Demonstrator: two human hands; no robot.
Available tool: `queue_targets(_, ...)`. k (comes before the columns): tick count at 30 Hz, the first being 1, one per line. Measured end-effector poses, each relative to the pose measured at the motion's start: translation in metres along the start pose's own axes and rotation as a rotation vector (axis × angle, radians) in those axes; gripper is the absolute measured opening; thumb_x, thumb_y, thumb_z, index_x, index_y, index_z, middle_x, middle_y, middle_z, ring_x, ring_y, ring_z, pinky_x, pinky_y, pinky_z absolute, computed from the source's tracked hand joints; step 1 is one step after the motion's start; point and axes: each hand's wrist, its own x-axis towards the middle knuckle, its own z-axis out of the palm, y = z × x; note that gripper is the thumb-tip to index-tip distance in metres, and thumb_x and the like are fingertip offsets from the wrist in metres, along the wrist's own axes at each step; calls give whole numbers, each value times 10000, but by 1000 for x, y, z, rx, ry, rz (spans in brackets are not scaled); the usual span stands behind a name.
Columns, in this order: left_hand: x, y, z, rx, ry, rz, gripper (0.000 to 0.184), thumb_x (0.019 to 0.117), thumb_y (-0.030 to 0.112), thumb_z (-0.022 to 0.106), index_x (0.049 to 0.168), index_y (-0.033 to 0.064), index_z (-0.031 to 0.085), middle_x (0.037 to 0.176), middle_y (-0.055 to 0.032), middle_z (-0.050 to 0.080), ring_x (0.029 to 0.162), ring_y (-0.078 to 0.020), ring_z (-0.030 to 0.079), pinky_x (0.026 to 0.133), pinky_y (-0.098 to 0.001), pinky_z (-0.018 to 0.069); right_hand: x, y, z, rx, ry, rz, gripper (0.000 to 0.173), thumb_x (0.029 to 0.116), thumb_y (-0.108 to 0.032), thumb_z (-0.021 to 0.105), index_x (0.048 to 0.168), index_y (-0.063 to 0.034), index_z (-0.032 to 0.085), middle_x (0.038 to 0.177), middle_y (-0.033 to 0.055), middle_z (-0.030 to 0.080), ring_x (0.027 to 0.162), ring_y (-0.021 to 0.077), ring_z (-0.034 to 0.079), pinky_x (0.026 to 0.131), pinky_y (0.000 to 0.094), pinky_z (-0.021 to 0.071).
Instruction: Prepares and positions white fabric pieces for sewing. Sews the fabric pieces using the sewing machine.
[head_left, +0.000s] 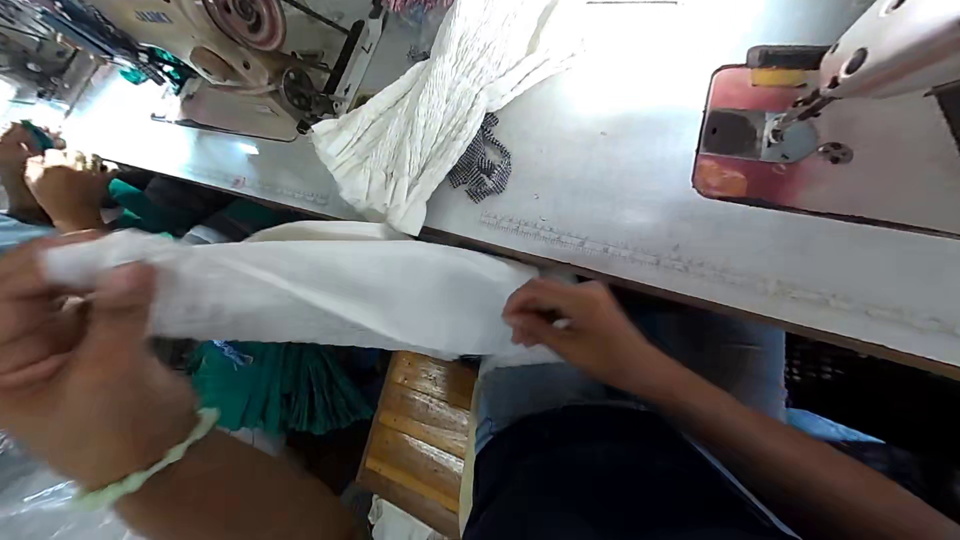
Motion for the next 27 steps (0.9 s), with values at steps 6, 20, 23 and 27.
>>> queue_targets(6,-27,-6,-26,35,337,31,128,1002,124,624,1065,14,607,971,4,672,952,-97,665,875,-295,559,0,94,106,-447,-761,108,281,1050,-39,483,1223,88,664,1296,270,640,1263,448,576,1067,575,452)
queue_targets(20,-19,-41,7,7,238,187,170,958,111,699,1103,74,619,990,42,679,918,-85,676,830,-289,582,0,92,124,-535,-675,21,216,988,68,506,1128,115,664,1150,299,654,1148,460,630,928,545,540)
queue_targets(23,-14,-43,10,-6,210,178,227,939,84,717,1128,6,620,1015,-5,684,939,-126,680,850,-327,588,5,86,116,-431,-564,87,208,983,37,535,1082,75,714,1129,273,678,1137,431,645,937,547,534)
queue_targets(27,-1,-13,21,-96,225,142,219,903,66,757,1091,63,646,976,38,711,897,-99,699,814,-281,600,-5,79,87,-194,-291,23,157,977,-48,620,996,39,749,999,214,731,1006,363,706,919,490,561)
